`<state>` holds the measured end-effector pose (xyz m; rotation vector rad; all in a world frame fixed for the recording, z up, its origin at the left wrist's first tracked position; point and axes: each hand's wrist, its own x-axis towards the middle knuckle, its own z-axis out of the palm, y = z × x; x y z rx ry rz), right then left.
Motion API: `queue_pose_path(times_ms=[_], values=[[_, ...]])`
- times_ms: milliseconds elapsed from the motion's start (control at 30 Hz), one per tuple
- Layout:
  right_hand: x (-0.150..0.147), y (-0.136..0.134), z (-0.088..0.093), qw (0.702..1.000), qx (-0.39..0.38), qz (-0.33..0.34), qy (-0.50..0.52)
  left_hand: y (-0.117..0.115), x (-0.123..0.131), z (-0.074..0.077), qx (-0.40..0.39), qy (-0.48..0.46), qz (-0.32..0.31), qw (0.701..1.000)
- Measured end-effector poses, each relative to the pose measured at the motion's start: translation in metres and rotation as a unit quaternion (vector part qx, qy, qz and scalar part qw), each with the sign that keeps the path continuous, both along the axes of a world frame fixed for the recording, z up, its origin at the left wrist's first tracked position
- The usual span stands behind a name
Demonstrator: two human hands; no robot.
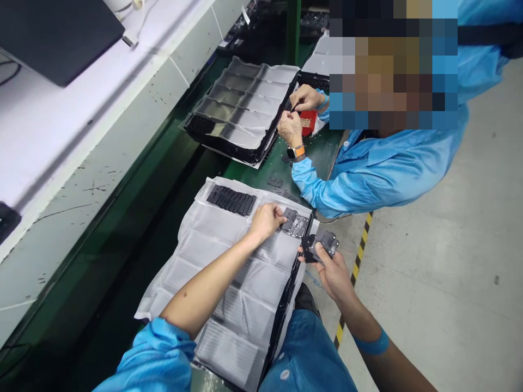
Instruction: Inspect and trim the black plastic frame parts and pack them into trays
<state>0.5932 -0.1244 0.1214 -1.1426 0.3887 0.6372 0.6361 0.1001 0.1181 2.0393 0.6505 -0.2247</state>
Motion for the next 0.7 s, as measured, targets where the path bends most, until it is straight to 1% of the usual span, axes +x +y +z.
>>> queue_pose_path(times_ms=[100,200,233,300,367,433,533,633,700], values=[[-0.001,0.003,0.001,1.000,-0.002,0.002,-0.005,0.001,-0.001,0.008,0.013,-0.009,-0.013,1.000],[-0.003,0.006,0.002,1.000,-0.007,-0.002,-0.014,-0.003,-0.009,0.024,-0.003,-0.030,-0.034,0.999],[-0.004,0.008,0.002,1.000,-0.010,-0.007,-0.016,-0.006,-0.015,0.030,-0.024,-0.035,-0.050,0.998],[-0.005,0.014,0.002,1.000,-0.012,-0.018,-0.020,-0.012,-0.027,0.040,-0.095,-0.038,-0.087,0.991],[-0.006,0.020,0.002,0.999,-0.009,-0.025,-0.023,-0.017,-0.040,0.046,-0.159,-0.045,-0.104,0.981],[-0.006,0.026,0.001,0.999,-0.005,-0.025,-0.023,-0.018,-0.048,0.048,-0.178,-0.058,-0.097,0.978],[-0.003,0.031,-0.001,0.999,-0.006,-0.030,-0.028,-0.010,-0.047,0.046,-0.147,-0.073,-0.084,0.983],[0.004,0.032,-0.006,0.998,-0.013,-0.045,-0.039,0.010,-0.029,0.041,-0.115,-0.086,-0.096,0.985],[0.008,0.030,-0.010,0.997,-0.023,-0.056,-0.047,0.025,-0.009,0.038,-0.096,-0.090,-0.125,0.983]])
